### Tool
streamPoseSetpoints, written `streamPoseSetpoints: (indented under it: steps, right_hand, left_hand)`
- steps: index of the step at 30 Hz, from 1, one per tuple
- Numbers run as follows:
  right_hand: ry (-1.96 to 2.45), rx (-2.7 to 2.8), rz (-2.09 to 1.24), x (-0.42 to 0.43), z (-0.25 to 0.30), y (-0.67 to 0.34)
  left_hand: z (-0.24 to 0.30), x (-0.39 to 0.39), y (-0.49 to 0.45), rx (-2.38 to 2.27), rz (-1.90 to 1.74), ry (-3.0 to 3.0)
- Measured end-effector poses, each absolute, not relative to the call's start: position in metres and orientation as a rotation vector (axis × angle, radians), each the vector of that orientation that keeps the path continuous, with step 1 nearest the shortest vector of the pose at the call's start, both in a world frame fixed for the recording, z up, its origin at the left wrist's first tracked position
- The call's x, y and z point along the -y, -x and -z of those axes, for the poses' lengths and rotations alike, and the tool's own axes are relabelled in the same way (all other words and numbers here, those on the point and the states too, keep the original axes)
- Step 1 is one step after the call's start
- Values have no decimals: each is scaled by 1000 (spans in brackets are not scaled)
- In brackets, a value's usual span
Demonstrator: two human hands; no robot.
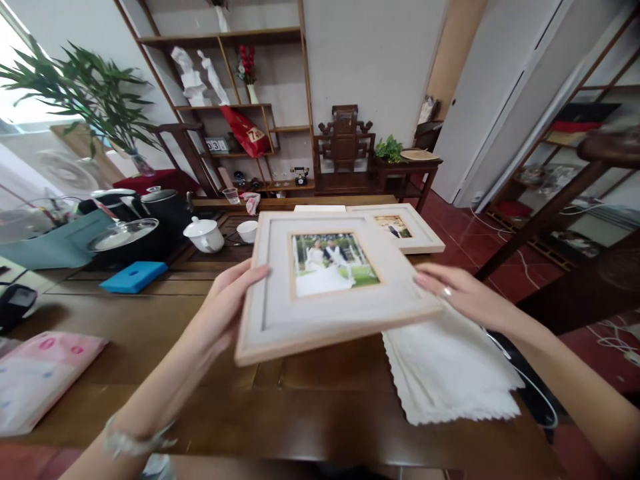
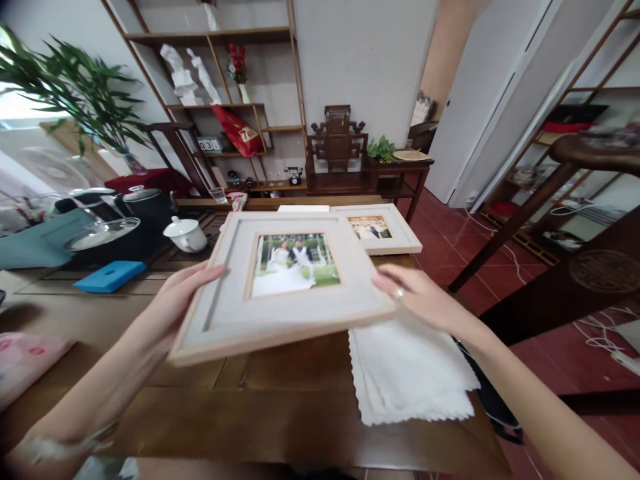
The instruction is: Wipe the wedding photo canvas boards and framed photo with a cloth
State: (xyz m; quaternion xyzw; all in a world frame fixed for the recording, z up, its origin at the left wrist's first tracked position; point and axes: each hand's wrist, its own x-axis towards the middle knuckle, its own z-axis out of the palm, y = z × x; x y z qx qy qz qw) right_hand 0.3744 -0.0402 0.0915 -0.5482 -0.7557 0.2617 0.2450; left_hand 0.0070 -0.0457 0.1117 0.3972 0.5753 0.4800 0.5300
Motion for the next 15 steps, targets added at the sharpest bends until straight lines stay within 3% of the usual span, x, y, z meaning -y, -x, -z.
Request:
streamPoseSetpoints:
  steps: [5, 9, 12, 15]
  right_hand:
    - [1341, 2440, -687, 124, -49, -408]
    - [1396, 2444, -440, 140, -4, -414]
    - [1467, 2239, -302, 127, 10, -414]
    - [1782, 1652, -230, 112, -2, -416]
  left_hand:
    - [-84, 108, 42, -1610, -985, -559]
    - [-61, 132, 53, -1611, -940, -537]
    - [-49, 136, 51, -1531, -920, -649]
    - [-42, 133, 46, -1441, -900, -683]
